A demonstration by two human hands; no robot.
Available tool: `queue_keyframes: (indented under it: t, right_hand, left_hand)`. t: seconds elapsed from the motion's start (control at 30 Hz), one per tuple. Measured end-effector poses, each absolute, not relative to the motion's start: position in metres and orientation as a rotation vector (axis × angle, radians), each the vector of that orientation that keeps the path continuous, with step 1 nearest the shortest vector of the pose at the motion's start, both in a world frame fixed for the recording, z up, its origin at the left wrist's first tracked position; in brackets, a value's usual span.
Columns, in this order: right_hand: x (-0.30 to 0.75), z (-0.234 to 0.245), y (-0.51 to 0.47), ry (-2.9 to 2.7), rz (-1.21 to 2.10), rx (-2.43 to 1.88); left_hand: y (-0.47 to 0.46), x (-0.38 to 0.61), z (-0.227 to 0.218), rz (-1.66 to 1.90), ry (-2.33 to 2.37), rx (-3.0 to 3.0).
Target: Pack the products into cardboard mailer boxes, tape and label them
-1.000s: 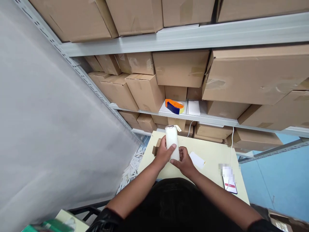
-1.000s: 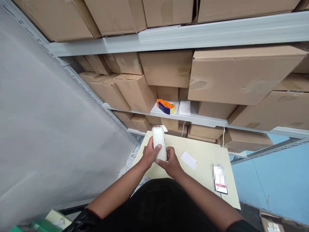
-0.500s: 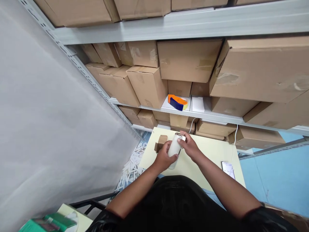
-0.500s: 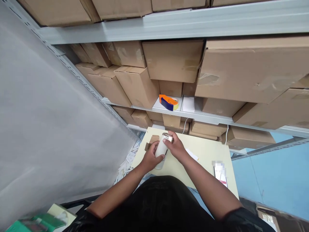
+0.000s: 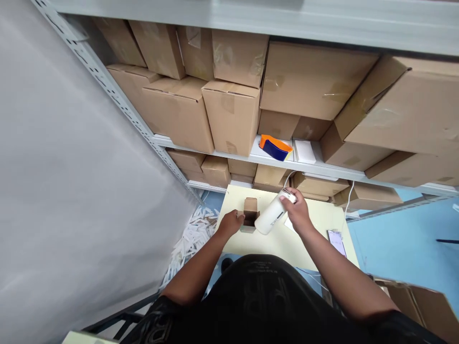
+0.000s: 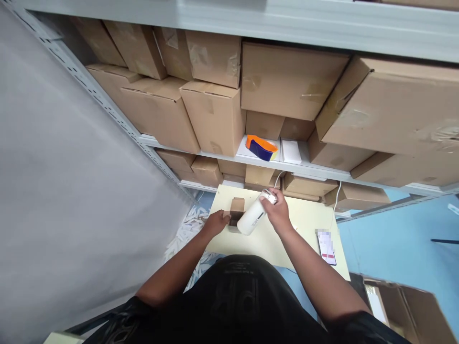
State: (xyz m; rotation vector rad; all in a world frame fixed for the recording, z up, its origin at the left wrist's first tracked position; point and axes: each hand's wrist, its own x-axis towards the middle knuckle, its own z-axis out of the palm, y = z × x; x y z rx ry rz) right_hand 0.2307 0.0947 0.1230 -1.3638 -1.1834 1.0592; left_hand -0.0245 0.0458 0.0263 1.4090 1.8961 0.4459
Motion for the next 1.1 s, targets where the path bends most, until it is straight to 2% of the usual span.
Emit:
queue_keyframes:
  t: [0.23, 0.57, 0.73, 0.87, 1.1]
  right_hand:
    - [0.175, 0.080, 0.101, -1.487, 0.859, -1.442]
    - [0.165, 0.020, 0.065, -2.093, 0.445, -1.357]
    - [0.168, -0.015, 0.058, -2.173, 0.275, -1.443]
    - [0.167, -0.014, 0.062, -2.224, 0.295, -1.459]
    - [0.196, 0.009, 0.049, -2.303, 0.448, -1.247]
  left_hand:
    - [0.044, -0.027, 0.006, 0.558, 1.668, 1.129]
    - [0.043, -0.023, -0.003, 0.610, 1.694, 1.256]
    - [0.040, -0.017, 0.001, 0.579, 1.694, 1.330]
    - [0.040, -0.017, 0.005, 0.561, 1.726, 1.356]
    - [0.036, -0.014, 0.004, 0.637, 1.723, 1.364]
